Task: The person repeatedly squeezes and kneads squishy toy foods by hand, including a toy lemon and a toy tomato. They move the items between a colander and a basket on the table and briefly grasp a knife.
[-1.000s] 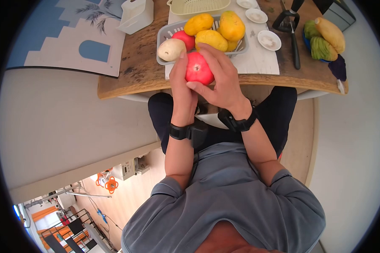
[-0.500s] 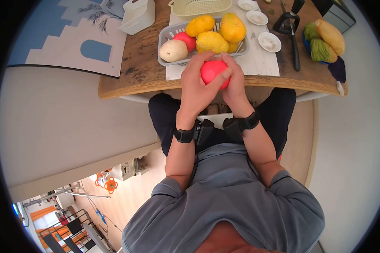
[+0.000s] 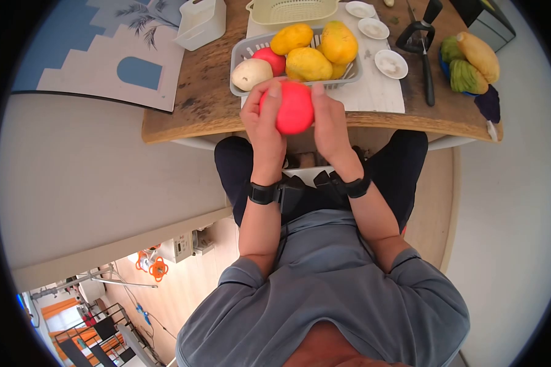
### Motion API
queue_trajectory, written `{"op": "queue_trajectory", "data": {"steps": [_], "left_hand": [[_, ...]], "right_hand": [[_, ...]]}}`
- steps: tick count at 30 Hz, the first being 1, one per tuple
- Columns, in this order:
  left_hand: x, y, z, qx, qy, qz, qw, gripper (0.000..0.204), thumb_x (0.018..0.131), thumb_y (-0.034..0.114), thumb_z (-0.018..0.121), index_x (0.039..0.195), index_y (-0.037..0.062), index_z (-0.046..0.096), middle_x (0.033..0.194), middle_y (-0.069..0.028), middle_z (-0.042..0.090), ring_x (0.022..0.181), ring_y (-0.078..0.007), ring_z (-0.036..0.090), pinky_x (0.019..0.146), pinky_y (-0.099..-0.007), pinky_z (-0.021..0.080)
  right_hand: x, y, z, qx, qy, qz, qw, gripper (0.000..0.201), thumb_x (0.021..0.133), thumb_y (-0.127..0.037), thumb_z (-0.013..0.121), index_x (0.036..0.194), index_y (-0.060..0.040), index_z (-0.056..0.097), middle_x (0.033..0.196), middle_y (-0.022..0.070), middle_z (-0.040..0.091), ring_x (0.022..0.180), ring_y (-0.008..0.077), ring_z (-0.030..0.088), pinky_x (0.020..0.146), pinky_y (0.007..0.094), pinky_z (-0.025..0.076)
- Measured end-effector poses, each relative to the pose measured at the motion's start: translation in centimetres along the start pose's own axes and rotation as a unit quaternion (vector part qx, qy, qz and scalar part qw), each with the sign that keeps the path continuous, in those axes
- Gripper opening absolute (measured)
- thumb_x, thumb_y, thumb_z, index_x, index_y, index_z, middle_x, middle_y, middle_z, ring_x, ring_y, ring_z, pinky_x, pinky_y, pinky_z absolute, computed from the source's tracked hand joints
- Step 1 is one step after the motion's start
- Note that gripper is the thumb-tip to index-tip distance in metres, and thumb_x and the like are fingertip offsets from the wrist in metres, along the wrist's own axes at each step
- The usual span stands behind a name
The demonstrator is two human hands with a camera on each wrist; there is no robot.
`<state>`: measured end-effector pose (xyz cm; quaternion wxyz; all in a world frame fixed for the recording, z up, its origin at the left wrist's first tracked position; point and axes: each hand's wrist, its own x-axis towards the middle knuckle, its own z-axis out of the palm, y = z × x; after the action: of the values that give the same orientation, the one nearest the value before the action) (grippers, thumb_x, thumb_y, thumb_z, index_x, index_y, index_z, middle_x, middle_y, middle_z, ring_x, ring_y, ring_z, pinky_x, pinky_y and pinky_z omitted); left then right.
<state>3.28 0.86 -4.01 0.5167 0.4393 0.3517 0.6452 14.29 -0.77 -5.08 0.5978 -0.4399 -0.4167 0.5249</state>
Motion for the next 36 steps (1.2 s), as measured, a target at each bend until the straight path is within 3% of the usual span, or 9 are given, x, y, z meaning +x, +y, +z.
{"op": "queue_trajectory", "data": {"steps": [2,3,5,9,14,20,29,34,36], "left_hand": [[0.2,0.2,-0.2,-0.001,0.016,-0.008,1.0,0.037,0.095,0.028,0.049,0.107,-0.0054,0.06,0.104,-0.0156,0.065,0.093,-0.0209,0.062,0.087,-0.0324,0.049],[0.5,0.3,-0.5,-0.046,0.03,-0.042,0.998,0.033,0.095,0.026,0.052,0.106,-0.0035,0.06,0.102,-0.013,0.064,0.091,-0.0187,0.062,0.084,-0.0315,0.05],[0.8,0.5,-0.8,-0.093,0.043,-0.076,0.992,0.029,0.095,0.025,0.054,0.104,-0.0016,0.06,0.101,-0.0103,0.064,0.089,-0.0166,0.062,0.08,-0.0306,0.051],[1.1,0.8,-1.1,-0.155,0.089,-0.17,0.969,0.034,0.096,0.03,0.051,0.11,-0.0003,0.057,0.102,-0.0114,0.063,0.09,-0.0192,0.063,0.078,-0.0322,0.053],[1.0,0.4,-1.0,-0.131,0.062,-0.218,0.965,0.036,0.097,0.032,0.049,0.11,-0.0011,0.057,0.103,-0.0126,0.063,0.091,-0.0193,0.063,0.08,-0.032,0.052],[0.5,-0.2,0.1,0.172,-0.082,-0.004,0.982,0.029,0.095,0.024,0.056,0.109,-0.0016,0.06,0.103,-0.0091,0.063,0.095,-0.0167,0.059,0.086,-0.028,0.046],[-0.2,0.0,0.1,0.327,-0.107,0.217,0.914,0.026,0.08,0.012,0.069,0.102,-0.0002,0.065,0.102,-0.0127,0.067,0.093,-0.0213,0.063,0.086,-0.0318,0.047],[-0.1,-0.5,-0.1,0.305,-0.081,0.249,0.916,0.019,0.083,0.009,0.065,0.099,-0.0003,0.067,0.096,-0.0107,0.068,0.089,-0.0209,0.064,0.084,-0.0304,0.047],[-0.3,-0.5,0.2,0.205,-0.009,0.093,0.974,0.016,0.087,0.01,0.059,0.095,-0.0019,0.067,0.094,-0.0097,0.068,0.087,-0.0191,0.063,0.082,-0.0289,0.048]], "right_hand": [[-0.4,-0.6,0.3,-0.254,-0.015,-0.101,0.962,0.057,0.092,-0.047,0.052,0.117,0.0049,0.056,0.092,0.0195,0.066,0.089,0.0307,0.064,0.078,0.0361,0.048],[-0.4,-0.2,0.6,-0.254,-0.015,-0.101,0.962,0.057,0.092,-0.047,0.052,0.117,0.0049,0.056,0.092,0.0195,0.066,0.089,0.0307,0.064,0.078,0.0361,0.048],[0.0,0.9,1.0,-0.345,0.03,-0.324,0.881,0.07,0.081,-0.048,0.066,0.124,0.0044,0.049,0.105,0.0221,0.063,0.092,0.0364,0.062,0.08,0.0396,0.049],[0.9,0.7,0.6,-0.375,0.005,-0.403,0.835,0.084,0.071,-0.047,0.076,0.128,0.0038,0.044,0.113,0.0211,0.06,0.097,0.0369,0.061,0.082,0.0413,0.05],[0.4,0.7,0.0,-0.324,0.017,-0.335,0.885,0.074,0.066,-0.034,0.084,0.122,0.0029,0.053,0.11,0.0219,0.062,0.102,0.0329,0.062,0.091,0.0353,0.048],[1.1,2.6,0.1,-0.046,0.08,-0.132,0.987,0.047,0.085,-0.034,0.067,0.109,0.0051,0.058,0.09,0.0121,0.066,0.081,0.0194,0.064,0.073,0.0313,0.052],[1.1,0.6,0.0,0.189,-0.027,0.184,0.964,0.045,0.098,-0.047,0.04,0.113,-0.0088,0.058,0.1,0.0047,0.062,0.076,0.0121,0.061,0.063,0.025,0.048],[1.9,2.1,-0.9,0.054,-0.044,0.107,0.992,0.053,0.096,-0.05,0.041,0.112,-0.0026,0.059,0.098,0.0126,0.063,0.078,0.0202,0.063,0.068,0.0325,0.05],[1.9,2.6,-1.1,-0.037,-0.053,0.055,0.996,0.053,0.095,-0.049,0.046,0.111,-0.0001,0.059,0.099,0.016,0.063,0.079,0.0244,0.064,0.07,0.0347,0.051]]}}
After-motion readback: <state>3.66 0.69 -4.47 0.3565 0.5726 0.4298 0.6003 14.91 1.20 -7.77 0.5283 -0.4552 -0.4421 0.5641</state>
